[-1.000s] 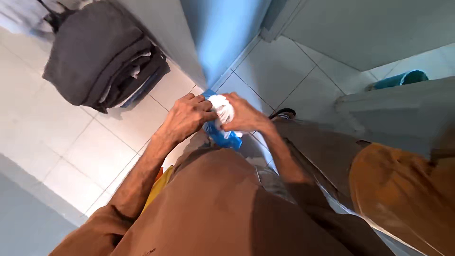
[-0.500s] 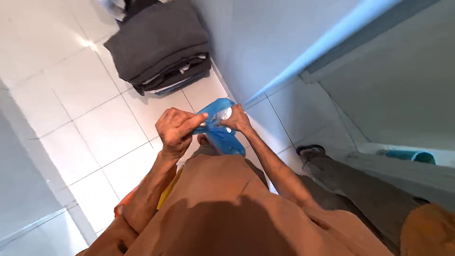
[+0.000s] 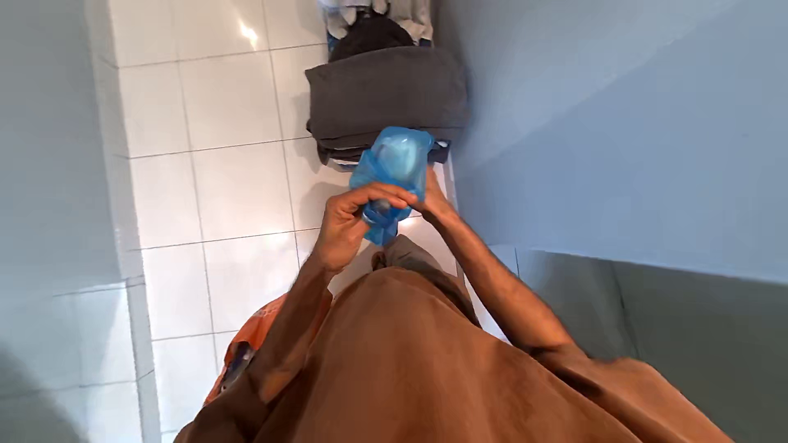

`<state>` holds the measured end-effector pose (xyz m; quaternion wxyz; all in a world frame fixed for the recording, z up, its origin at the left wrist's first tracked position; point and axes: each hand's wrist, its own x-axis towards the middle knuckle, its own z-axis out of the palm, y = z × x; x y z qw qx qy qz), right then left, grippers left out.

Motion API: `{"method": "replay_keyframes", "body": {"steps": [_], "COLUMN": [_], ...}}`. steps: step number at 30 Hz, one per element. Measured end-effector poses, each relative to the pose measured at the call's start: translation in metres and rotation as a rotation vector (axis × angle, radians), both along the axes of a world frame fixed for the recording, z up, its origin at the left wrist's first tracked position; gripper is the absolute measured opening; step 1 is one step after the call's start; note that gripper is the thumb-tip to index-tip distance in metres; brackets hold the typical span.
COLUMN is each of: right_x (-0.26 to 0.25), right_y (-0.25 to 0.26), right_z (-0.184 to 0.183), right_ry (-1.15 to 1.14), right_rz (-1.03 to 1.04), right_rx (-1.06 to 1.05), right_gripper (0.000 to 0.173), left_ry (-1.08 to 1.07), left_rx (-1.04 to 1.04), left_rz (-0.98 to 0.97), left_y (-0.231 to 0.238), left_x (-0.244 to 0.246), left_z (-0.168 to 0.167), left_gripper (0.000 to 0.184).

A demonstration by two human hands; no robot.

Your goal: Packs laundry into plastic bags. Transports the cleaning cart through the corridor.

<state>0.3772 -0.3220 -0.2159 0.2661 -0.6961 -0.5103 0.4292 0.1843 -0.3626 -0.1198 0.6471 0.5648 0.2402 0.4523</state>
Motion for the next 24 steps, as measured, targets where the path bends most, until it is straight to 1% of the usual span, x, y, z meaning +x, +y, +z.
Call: {"method": "replay_keyframes", "body": {"steps": [1, 2, 3, 4, 6, 8, 11, 13, 14, 15, 17, 19, 20, 21, 22, 23, 24], "right_x": [-0.018, -0.038, -0.058, -0.076, -0.103, -0.122, -0.137, -0.145, -0.148, -0.152, -0.163, -0.180, -0.192, -0.205, -0.218, -0.232, -0.247], "right_y": [0.022, 0.044, 0.067, 0.087, 0.119, 0.141, 0.162, 0.182, 0.195, 0.205, 0.229, 0.256, 0.271, 0.286, 0.301, 0.315, 0.328], "right_z": [-0.021, -0.034, -0.040, -0.044, -0.048, -0.050, -0.051, -0.048, -0.050, -0.054, -0.057, -0.051, -0.046, -0.043, -0.041, -0.040, -0.040], "right_ry": [0.007, -0.021, -0.087, -0.163, -0.248, -0.290, -0.306, -0.239, -0.179, -0.115, 0.003, 0.120, 0.183, 0.249, 0.313, 0.375, 0.435], "right_rz": [0.047, 0.074, 0.100, 0.118, 0.183, 0.257, 0.329, 0.298, 0.268, 0.238, 0.176, 0.121, 0.080, 0.031, -0.017, -0.068, -0.117], "right_rx": [0.020, 0.003, -0.056, -0.121, -0.211, -0.214, -0.208, -0.226, -0.243, -0.258, -0.305, -0.359, -0.390, -0.434, -0.491, -0.539, -0.572], "right_gripper": [0.083, 0.087, 0.090, 0.087, 0.077, 0.077, 0.080, 0.087, 0.091, 0.091, 0.078, 0.064, 0.055, 0.047, 0.047, 0.049, 0.049], "left_ry": [-0.020, -0.012, 0.011, 0.007, -0.026, -0.110, -0.166, -0.101, -0.032, 0.079, 0.401, 0.669, 0.812, 0.961, 1.098, 1.177, 1.197], "left_rx": [-0.031, -0.045, -0.056, -0.077, -0.185, -0.290, -0.375, -0.438, -0.472, -0.508, -0.586, -0.636, -0.630, -0.603, -0.553, -0.494, -0.436], "left_rz": [0.056, 0.133, 0.223, 0.316, 0.493, 0.645, 0.757, 0.769, 0.775, 0.775, 0.724, 0.636, 0.605, 0.582, 0.568, 0.552, 0.533], "left_y": [0.012, 0.026, 0.041, 0.056, 0.077, 0.090, 0.096, 0.106, 0.114, 0.121, 0.128, 0.132, 0.143, 0.157, 0.175, 0.190, 0.206], "left_x": [-0.009, -0.021, -0.034, -0.049, -0.082, -0.116, -0.146, -0.156, -0.159, -0.161, -0.168, -0.177, -0.185, -0.194, -0.205, -0.218, -0.234], "left_z": [0.003, 0.008, 0.012, 0.015, 0.016, 0.014, 0.005, 0.001, -0.004, -0.010, -0.020, -0.027, -0.034, -0.042, -0.053, -0.064, -0.074], "left_gripper": [0.019, 0.021, 0.023, 0.025, 0.024, 0.029, 0.036, 0.036, 0.036, 0.036, 0.039, 0.041, 0.039, 0.043, 0.053, 0.056, 0.048]}}
